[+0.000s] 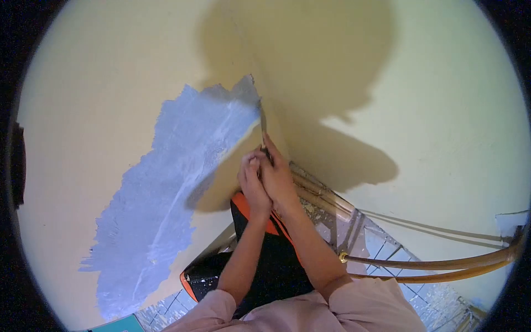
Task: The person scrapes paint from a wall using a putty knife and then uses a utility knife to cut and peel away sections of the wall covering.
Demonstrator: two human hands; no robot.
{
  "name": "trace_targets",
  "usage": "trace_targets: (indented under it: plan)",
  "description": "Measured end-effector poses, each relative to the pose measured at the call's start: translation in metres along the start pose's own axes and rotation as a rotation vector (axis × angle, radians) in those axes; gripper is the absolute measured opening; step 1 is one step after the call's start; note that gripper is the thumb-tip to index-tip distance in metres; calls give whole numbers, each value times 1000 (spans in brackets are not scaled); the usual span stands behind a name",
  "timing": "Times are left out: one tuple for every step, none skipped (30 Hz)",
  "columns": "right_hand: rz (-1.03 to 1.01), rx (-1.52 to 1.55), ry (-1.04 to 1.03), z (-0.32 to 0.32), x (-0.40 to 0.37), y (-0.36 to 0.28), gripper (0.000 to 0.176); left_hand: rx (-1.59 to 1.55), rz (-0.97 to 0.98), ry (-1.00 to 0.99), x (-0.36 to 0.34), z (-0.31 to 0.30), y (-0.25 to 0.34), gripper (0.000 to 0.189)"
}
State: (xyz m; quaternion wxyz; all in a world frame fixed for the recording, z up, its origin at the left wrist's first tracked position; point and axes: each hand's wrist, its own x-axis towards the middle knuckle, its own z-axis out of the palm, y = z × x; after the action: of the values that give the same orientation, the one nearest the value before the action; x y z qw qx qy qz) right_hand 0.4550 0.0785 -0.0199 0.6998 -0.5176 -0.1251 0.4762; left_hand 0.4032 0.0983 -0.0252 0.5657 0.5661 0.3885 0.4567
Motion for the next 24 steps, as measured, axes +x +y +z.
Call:
trace_targets:
  plan:
    - [1, -1, 2, 0, -7, 3, 45, 23, 105, 78, -11, 2, 2, 25]
    - [-78, -101, -22, 1, -16, 6, 46, 21, 111, 74, -12, 3, 3, 25]
    - [-166, -203, -48, 2, -17, 5, 46, -51, 69, 100, -9, 5, 4, 25]
    - [-166, -205, -48, 2, -9, 5, 46, -117, 11, 130, -11, 4, 2, 25]
    - [-81, -131, -8, 4, 2, 0, 47, -115, 1, 133, -10, -1, -4, 25]
    - [-4, -62, 29, 5, 8, -2, 47, -70, -39, 50, 0, -5, -11, 26]
    - [-13, -67, 26, 5, 3, 0, 47, -29, -67, -35, 10, -5, -14, 26]
    - [-102, -181, -13, 2, -8, 3, 48, -34, -59, -37, 4, -4, -16, 26]
    - [-185, -288, -50, 2, -15, 3, 49, -93, -19, 52, -14, -5, -17, 23]
    - [-191, -284, -50, 4, -9, 0, 49, -153, 27, 140, -21, -4, -20, 21]
    - [-128, -227, -21, 6, -2, -2, 49, -173, 43, 146, -14, -5, -19, 20]
    - [-52, -169, 11, 7, -2, 1, 49, -164, 32, 149, -6, -4, -17, 20]
    - [-36, -168, 13, 5, -5, 6, 49, -115, -22, 75, 3, -4, -14, 20]
    - [-101, -163, 30, 3, -2, 8, 48, -73, -62, -2, 10, -2, -11, 21]
    - [-167, -159, 49, 1, 1, 8, 47, 16, 31, 8, 2, -4, -9, 22]
    - [-165, -157, 49, -4, 0, 17, 47, 18, 30, 7, -11, -5, -13, 22]
    - [-198, -250, 7, -5, -6, 23, 47, -37, 21, 90, -20, -3, -14, 23]
    - [-236, -344, -36, -7, -5, 28, 47, -95, 15, 174, -22, -1, -17, 23]
    - [-230, -343, -37, -11, 3, 33, 47, -35, -4, 139, -13, -2, -25, 25]
    - [-123, -180, -17, -7, 7, 22, 47, -28, -22, 145, -12, -4, -24, 25]
    - [-26, -21, 1, -5, 9, 14, 47, 9, -26, 81, -8, -4, -21, 26]
    - [-29, -25, 0, -6, 3, 11, 47, 42, -19, 12, 0, -1, -18, 26]
    - [-71, -171, -28, -8, -11, 11, 47, 41, -23, 13, 4, 1, -16, 26]
    - [-115, -311, -56, -8, -18, 11, 48, 39, -35, 5, 10, 3, -15, 26]
